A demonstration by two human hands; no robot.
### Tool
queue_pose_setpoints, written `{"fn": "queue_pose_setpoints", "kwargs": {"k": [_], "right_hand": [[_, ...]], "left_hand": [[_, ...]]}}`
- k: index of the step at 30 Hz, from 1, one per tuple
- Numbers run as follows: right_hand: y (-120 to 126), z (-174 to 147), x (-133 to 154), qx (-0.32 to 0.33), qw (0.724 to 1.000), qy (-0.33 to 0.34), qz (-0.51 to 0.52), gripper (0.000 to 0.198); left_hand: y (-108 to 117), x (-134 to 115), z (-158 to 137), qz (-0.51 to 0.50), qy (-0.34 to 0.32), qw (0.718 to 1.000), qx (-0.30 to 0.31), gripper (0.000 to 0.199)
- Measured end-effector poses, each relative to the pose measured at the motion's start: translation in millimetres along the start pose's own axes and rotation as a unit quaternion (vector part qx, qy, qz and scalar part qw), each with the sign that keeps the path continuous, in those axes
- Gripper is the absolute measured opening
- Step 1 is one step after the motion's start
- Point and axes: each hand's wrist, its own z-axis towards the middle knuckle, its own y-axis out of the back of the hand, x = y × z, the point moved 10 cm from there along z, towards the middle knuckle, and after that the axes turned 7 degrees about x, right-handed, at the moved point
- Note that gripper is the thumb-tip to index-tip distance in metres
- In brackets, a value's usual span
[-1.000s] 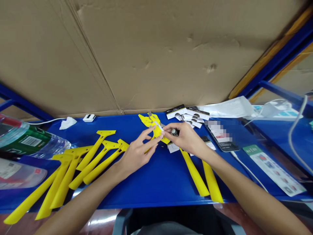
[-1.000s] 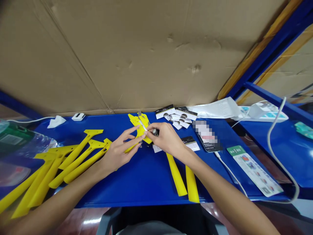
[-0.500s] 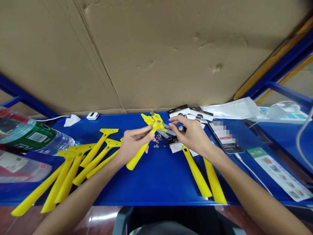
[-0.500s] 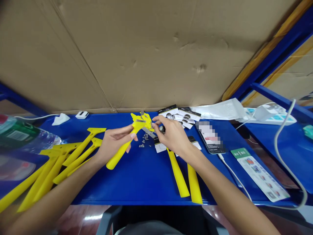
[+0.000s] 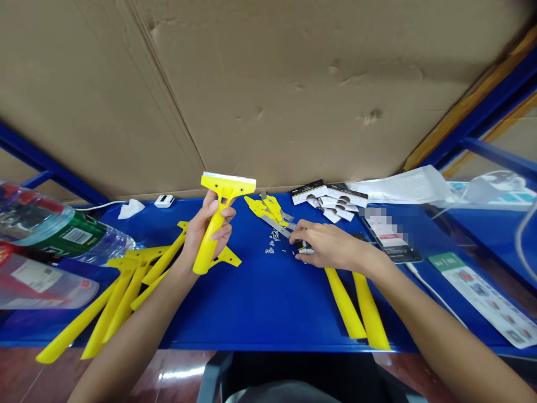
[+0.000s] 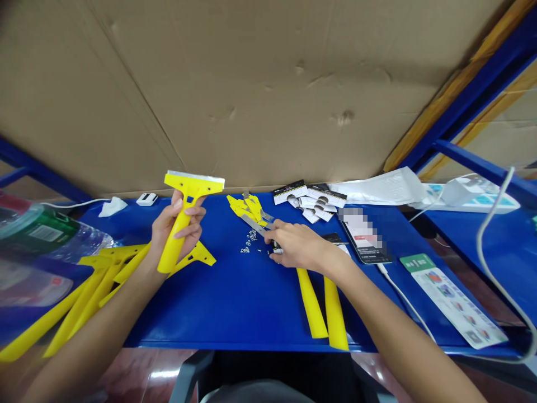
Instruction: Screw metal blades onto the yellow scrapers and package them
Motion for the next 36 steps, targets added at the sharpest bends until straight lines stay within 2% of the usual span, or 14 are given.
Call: {"fn": "queue_pose_setpoints", "kwargs": {"k": [6, 12, 18, 23, 27, 30, 32, 34, 36], "right_hand": [[-7, -3, -8, 0.066, 0.997, -0.028, -0.007, 0.034], [-6, 1, 4, 0.084, 0.996, -0.006, 0.003, 0.02], [-11, 3, 11, 0.07, 0.997, 0.032, -0.006, 0.015], [-14, 5, 14, 0.033, 0.996, 0.043, -0.069, 0.016], [6, 2, 14, -0.05, 0.995, 0.035, -0.083, 0.022], [39, -11, 13, -0.173, 0.981, 0.043, -0.073, 0.021], [63, -26, 13, -0.278, 0.957, 0.055, -0.068, 0.013], [84, -45, 12, -0.386, 0.918, 0.068, -0.054, 0.007], [98, -64, 13, -0.479, 0.873, 0.086, -0.03, 0.013]], "left_hand": [[-4, 8, 0, -0.062, 0.018, 0.998, 0.015, 0.044], [-8, 16, 0, -0.112, 0.036, 0.993, 0.017, 0.047], [-9, 23, -2, -0.109, 0.049, 0.993, 0.012, 0.052], [-7, 29, -2, -0.108, 0.057, 0.992, 0.009, 0.053], [-5, 36, -2, -0.106, 0.071, 0.992, 0.003, 0.054], [-6, 42, -3, -0.104, 0.086, 0.991, 0.007, 0.058], [-6, 47, -4, -0.104, 0.094, 0.99, 0.01, 0.061], [-4, 52, -5, -0.102, 0.103, 0.989, 0.009, 0.063], [-2, 58, -7, -0.095, 0.115, 0.989, 0.006, 0.064]]}}
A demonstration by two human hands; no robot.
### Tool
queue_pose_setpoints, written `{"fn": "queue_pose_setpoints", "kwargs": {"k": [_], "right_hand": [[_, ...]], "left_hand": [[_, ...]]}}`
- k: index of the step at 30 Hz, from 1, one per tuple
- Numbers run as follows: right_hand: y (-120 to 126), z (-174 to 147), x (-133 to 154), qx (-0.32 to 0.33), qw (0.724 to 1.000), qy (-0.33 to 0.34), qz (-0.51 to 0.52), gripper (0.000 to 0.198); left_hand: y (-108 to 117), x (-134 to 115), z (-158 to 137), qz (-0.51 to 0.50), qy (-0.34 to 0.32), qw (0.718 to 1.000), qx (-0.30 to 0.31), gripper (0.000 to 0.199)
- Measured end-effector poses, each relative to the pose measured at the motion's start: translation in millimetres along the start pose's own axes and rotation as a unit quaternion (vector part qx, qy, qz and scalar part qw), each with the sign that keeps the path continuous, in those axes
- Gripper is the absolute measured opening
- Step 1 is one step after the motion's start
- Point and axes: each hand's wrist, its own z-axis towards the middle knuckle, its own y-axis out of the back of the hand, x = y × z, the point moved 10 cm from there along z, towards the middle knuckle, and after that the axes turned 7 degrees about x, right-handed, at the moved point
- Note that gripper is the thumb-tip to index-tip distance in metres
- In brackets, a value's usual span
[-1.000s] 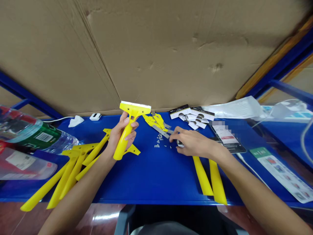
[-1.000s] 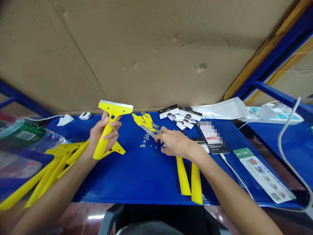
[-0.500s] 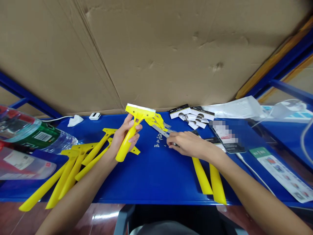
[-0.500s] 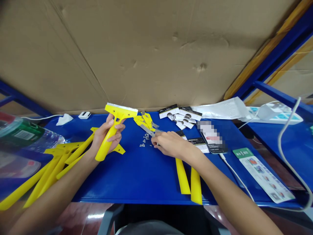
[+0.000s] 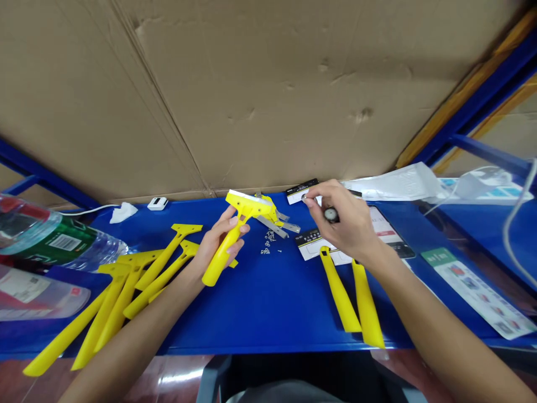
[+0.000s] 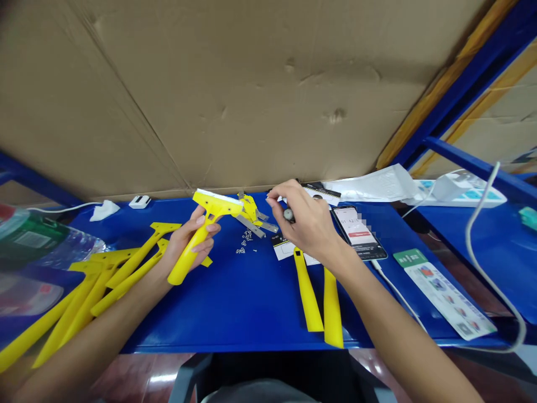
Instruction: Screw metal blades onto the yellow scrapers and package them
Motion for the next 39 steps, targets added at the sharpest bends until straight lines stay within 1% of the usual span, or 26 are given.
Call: {"fn": "queue_pose_setpoints", "kwargs": {"k": [2, 3, 5, 7, 9, 12, 14, 17, 20, 23, 27, 29, 34, 39], "right_hand": [[16, -1, 1, -0.076, 0.997, 0.004, 0.024, 0.019], [20, -2, 2, -0.097, 0.995, 0.003, 0.035, 0.02], [20, -2, 3, -0.104, 0.993, -0.001, 0.055, 0.021], [12, -1, 6, -0.072, 0.995, -0.005, 0.072, 0.019], [-2, -2, 10, -0.018, 0.996, -0.005, 0.091, 0.015], [-28, -5, 19, 0.079, 0.991, -0.001, 0.112, 0.01], [-43, -8, 24, 0.133, 0.984, 0.0, 0.115, 0.01], [-57, -11, 26, 0.185, 0.977, -0.012, 0.109, 0.014], [-64, -13, 24, 0.218, 0.97, -0.027, 0.105, 0.018], [-65, -15, 22, 0.226, 0.967, -0.032, 0.114, 0.019], [-65, -16, 20, 0.215, 0.967, -0.033, 0.131, 0.018], [-65, -16, 19, 0.212, 0.966, -0.033, 0.143, 0.017], [-63, -14, 18, 0.198, 0.964, -0.037, 0.174, 0.015], [-59, -10, 20, 0.183, 0.961, -0.027, 0.206, 0.012]], "left_hand": [[3, 7, 0, 0.013, 0.016, 1.0, -0.003, 0.065], [4, 10, 0, 0.02, 0.023, 1.0, -0.003, 0.066], [5, 16, 0, 0.033, 0.033, 0.999, -0.003, 0.07], [4, 20, 0, 0.039, 0.038, 0.999, -0.003, 0.073], [2, 25, -1, 0.038, 0.044, 0.998, -0.006, 0.072], [0, 31, -3, 0.031, 0.055, 0.998, -0.009, 0.065], [-4, 34, -4, 0.027, 0.064, 0.998, -0.001, 0.06], [-7, 38, -7, 0.019, 0.076, 0.997, 0.003, 0.055], [-8, 42, -9, 0.008, 0.086, 0.996, 0.001, 0.054], [-9, 43, -10, -0.002, 0.091, 0.996, -0.002, 0.057], [-10, 40, -10, -0.004, 0.085, 0.996, -0.001, 0.071], [-11, 38, -10, -0.001, 0.083, 0.997, 0.002, 0.075], [-9, 39, -10, 0.0, 0.087, 0.996, 0.001, 0.074], [-10, 40, -10, -0.009, 0.084, 0.996, -0.002, 0.071]]}}
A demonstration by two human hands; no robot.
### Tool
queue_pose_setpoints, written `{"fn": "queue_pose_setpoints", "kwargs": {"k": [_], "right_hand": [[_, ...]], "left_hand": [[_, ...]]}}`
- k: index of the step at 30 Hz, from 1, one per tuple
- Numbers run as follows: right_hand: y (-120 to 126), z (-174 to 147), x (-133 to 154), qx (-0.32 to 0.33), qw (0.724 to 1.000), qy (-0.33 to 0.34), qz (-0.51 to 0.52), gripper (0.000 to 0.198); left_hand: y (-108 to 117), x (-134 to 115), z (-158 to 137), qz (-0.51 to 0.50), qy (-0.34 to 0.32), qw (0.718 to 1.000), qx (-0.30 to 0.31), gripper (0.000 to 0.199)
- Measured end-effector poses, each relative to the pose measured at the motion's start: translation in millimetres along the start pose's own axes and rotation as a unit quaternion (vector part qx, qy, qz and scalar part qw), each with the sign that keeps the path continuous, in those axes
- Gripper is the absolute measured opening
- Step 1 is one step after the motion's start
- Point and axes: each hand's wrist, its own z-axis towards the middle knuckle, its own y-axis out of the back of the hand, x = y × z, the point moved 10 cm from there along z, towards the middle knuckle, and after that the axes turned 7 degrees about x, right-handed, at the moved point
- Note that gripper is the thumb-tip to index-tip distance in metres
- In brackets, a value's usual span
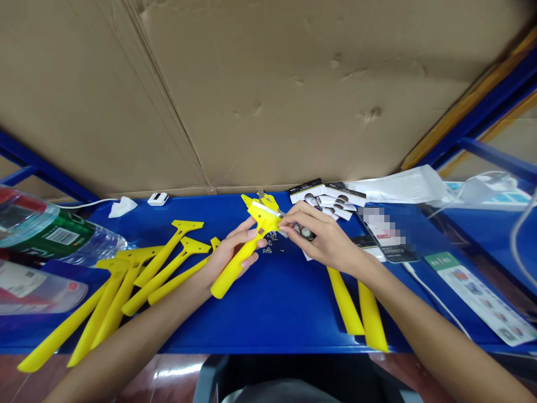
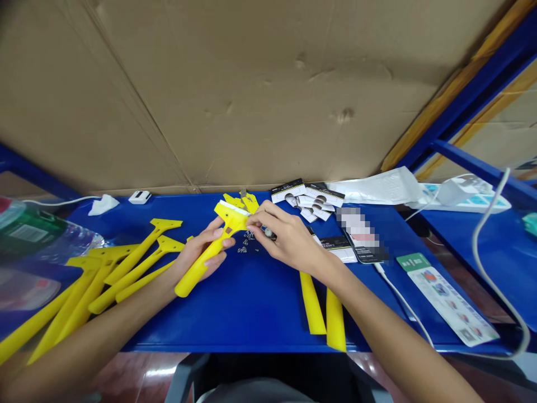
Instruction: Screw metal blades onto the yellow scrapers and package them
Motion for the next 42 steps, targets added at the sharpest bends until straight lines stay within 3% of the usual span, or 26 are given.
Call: {"fn": "queue_pose_setpoints", "kwargs": {"k": [5, 16, 22, 28, 33, 36, 42], "right_hand": [[1, 0, 1, -0.001, 1.0, 0.007, 0.004, 0.012], [5, 2, -18, -0.014, 0.997, -0.078, 0.018, 0.004], [12, -1, -12, -0.037, 0.998, -0.051, -0.018, 0.014], [51, -12, 8, -0.146, 0.986, 0.007, -0.08, 0.028], [78, -19, 1, -0.216, 0.976, 0.019, 0.02, 0.023], [93, -21, 8, -0.257, 0.965, 0.032, 0.026, 0.025], [128, -54, 48, -0.448, 0.882, 0.07, -0.131, 0.041]], "left_hand": [[0, 0, -1, -0.001, 0.002, 1.0, -0.004, 0.071], [6, 7, 2, 0.016, 0.015, 1.0, 0.013, 0.058], [3, -8, 3, -0.014, -0.016, 1.0, -0.004, 0.063], [3, -28, 4, -0.027, -0.061, 0.998, -0.013, 0.062], [6, -34, 6, -0.023, -0.077, 0.997, -0.02, 0.061], [10, -34, 7, -0.022, -0.08, 0.996, -0.022, 0.062], [17, -29, 9, -0.009, -0.065, 0.998, -0.022, 0.062]]}}
